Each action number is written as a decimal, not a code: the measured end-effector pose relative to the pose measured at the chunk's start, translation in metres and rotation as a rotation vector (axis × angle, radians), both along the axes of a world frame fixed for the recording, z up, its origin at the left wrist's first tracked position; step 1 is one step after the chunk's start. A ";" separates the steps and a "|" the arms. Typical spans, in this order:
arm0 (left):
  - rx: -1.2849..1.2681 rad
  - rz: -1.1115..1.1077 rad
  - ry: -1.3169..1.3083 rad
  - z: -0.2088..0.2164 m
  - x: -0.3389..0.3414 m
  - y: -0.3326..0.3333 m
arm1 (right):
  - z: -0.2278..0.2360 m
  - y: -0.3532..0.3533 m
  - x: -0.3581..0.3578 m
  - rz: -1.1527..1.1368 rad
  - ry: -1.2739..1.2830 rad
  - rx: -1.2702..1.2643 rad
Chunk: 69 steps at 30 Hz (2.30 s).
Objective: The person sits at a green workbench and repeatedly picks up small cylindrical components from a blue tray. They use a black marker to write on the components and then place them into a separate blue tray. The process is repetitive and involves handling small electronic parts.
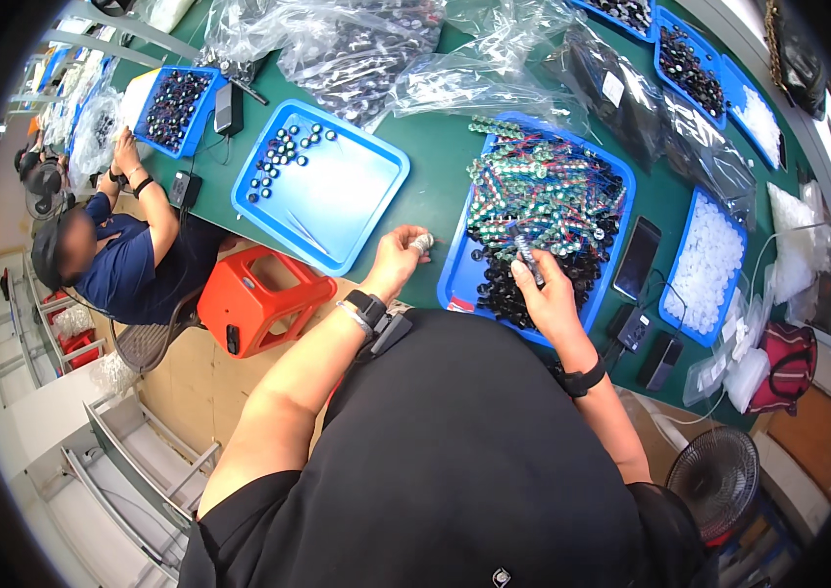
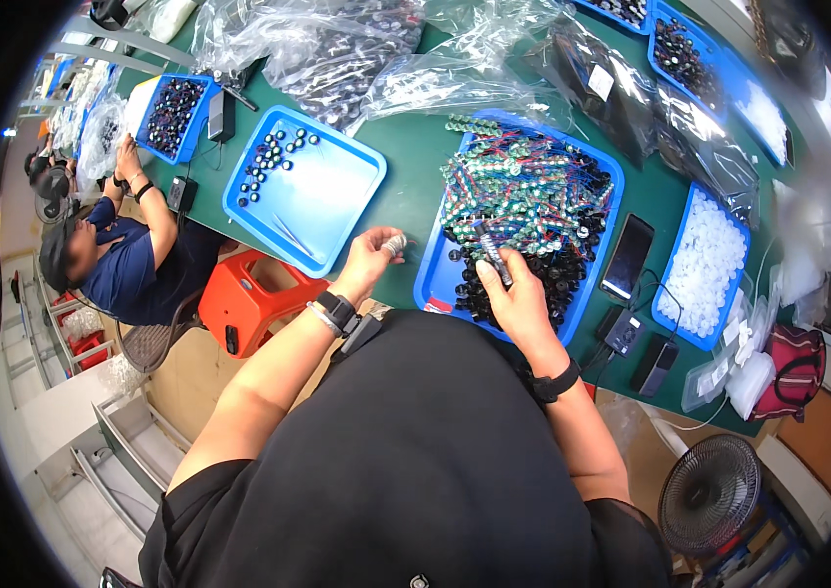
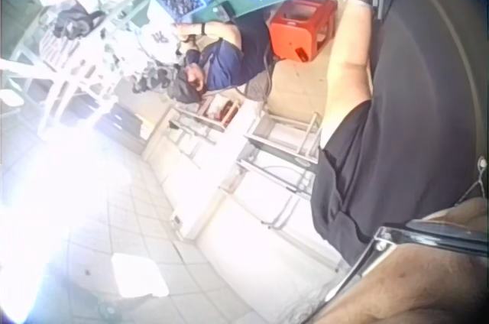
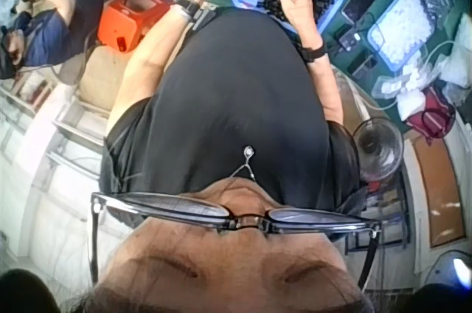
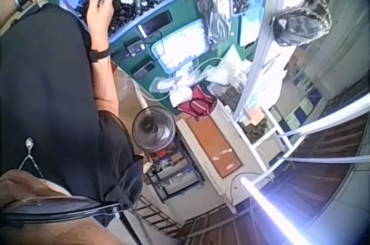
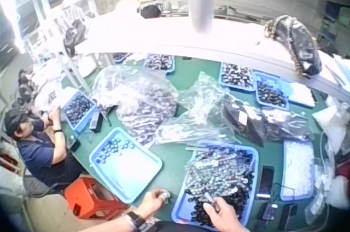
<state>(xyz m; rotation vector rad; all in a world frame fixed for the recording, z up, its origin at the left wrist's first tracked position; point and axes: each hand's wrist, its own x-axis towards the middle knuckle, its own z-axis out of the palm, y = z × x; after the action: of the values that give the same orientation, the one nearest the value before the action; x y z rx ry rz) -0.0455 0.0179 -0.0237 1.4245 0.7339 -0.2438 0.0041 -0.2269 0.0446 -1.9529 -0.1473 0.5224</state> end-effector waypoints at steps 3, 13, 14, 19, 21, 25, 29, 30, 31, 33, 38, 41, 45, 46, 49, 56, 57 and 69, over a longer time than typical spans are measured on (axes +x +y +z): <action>-0.169 0.030 0.066 -0.008 -0.006 0.001 | -0.007 0.004 -0.005 0.063 -0.108 0.033; 0.206 0.099 -0.059 0.010 -0.014 0.014 | -0.014 -0.016 0.008 -0.281 -0.120 0.172; 0.257 0.157 -0.165 0.012 -0.013 0.026 | -0.012 -0.024 0.011 -0.331 -0.139 0.146; 0.405 0.457 -0.218 0.006 -0.007 0.138 | -0.005 -0.046 0.014 -0.158 -0.207 -0.175; 0.801 0.362 -0.022 0.026 -0.001 0.156 | -0.011 -0.049 0.009 0.025 -0.263 -0.285; 0.889 0.085 -0.212 0.018 0.009 0.132 | -0.012 -0.046 0.000 0.184 -0.342 -0.563; 0.522 -0.573 -0.216 0.034 0.013 0.014 | -0.029 -0.051 -0.005 0.251 -0.383 -0.710; 0.578 -0.754 -0.309 0.016 0.010 -0.003 | -0.031 -0.052 -0.005 0.253 -0.381 -0.714; 0.594 -0.826 -0.358 0.011 0.009 -0.022 | -0.031 -0.054 -0.005 0.225 -0.383 -0.676; 0.575 -0.892 -0.329 -0.003 0.005 -0.049 | -0.028 -0.057 -0.004 0.173 -0.388 -0.598; 0.577 -1.038 -0.244 -0.013 0.014 -0.071 | -0.020 -0.064 0.001 -0.010 0.019 -0.281; 0.566 -1.043 -0.287 -0.016 0.015 -0.070 | -0.021 -0.064 0.001 -0.161 0.183 0.019; 0.533 -0.993 -0.283 -0.015 0.011 -0.073 | -0.019 -0.064 0.006 -0.220 0.153 0.233; 0.530 -0.982 -0.283 -0.015 0.011 -0.073 | -0.014 -0.066 0.009 -0.229 0.245 0.312; 0.548 -1.036 -0.262 -0.017 0.014 -0.071 | -0.006 -0.068 0.015 -0.247 0.429 0.501; 0.472 -0.951 -0.222 0.002 0.019 -0.073 | -0.005 -0.067 0.021 -0.266 0.412 0.604; 0.486 -0.915 -0.299 0.002 0.017 -0.074 | -0.002 -0.067 0.022 -0.283 0.409 0.637; 0.472 -0.936 -0.355 -0.003 0.013 -0.074 | -0.005 -0.063 0.025 -0.284 0.420 0.627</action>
<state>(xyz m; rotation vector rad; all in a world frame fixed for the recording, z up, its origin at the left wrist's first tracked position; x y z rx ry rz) -0.0324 -0.0562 -0.0267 2.1271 -0.2365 -0.5397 0.0288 -0.2894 0.0399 -1.1992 0.2115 0.5978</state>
